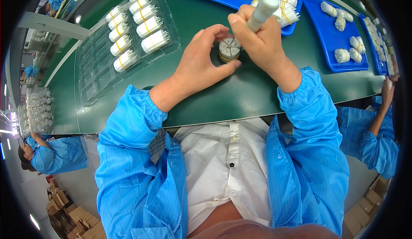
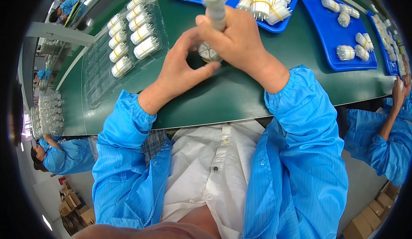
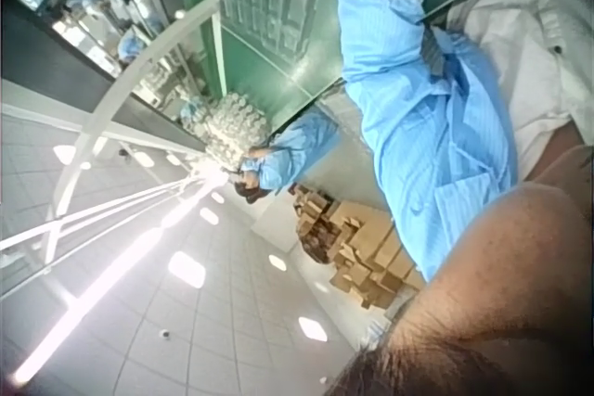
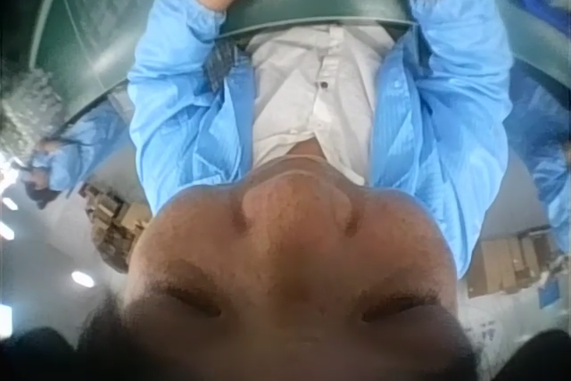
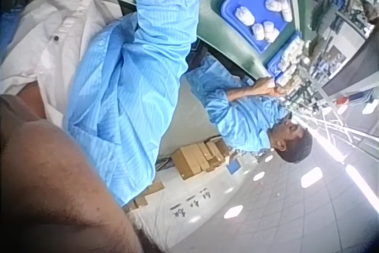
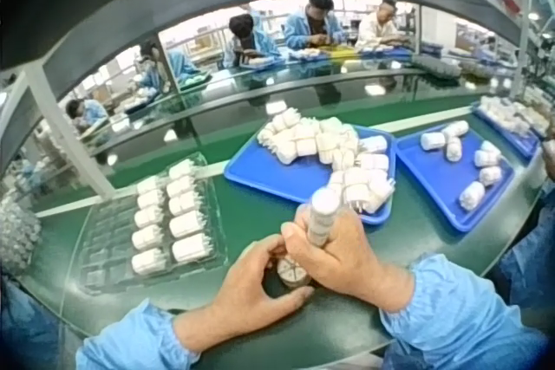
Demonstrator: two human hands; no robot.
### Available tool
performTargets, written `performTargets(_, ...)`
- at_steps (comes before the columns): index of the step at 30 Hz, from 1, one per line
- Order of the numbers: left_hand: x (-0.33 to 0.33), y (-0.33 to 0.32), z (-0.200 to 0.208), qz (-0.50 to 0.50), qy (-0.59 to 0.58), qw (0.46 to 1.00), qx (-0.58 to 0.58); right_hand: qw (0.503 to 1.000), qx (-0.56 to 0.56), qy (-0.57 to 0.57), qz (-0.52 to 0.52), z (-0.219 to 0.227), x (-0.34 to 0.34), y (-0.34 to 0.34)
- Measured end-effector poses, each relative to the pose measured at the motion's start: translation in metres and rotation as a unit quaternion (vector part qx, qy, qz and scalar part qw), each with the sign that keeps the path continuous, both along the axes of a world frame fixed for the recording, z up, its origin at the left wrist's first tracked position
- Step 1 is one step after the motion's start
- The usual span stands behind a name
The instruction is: The person assembles small plastic housings using a handheld pen-like assembly tool.
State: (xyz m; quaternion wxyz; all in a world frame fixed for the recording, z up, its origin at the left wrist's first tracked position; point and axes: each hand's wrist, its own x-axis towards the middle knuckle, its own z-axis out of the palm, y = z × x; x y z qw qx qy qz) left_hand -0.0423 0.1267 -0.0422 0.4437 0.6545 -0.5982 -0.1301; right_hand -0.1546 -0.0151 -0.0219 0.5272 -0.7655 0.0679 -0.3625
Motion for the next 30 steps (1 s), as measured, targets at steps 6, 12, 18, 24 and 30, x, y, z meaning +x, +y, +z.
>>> performTargets(6,-0.006,0.001,0.002,0.069,-0.046,0.996,0.030,0.993,0.114,-0.035,0.013,0.005,-0.004,-0.003)
performTargets(12,-0.001,0.001,0.003,0.025,0.023,0.999,0.022,0.996,0.069,-0.045,0.016,0.008,-0.003,-0.003)
performTargets(18,0.006,0.001,0.001,-0.005,0.033,0.999,0.018,0.999,0.043,-0.024,0.007,0.001,0.002,-0.003)
performTargets(24,0.011,0.002,-0.005,-0.066,0.076,0.994,0.030,0.997,0.081,-0.002,-0.012,0.001,-0.003,0.000)
performTargets(30,0.040,0.054,0.037,0.150,-0.111,0.973,-0.139,0.991,0.101,-0.065,-0.051,0.009,-0.003,-0.003)
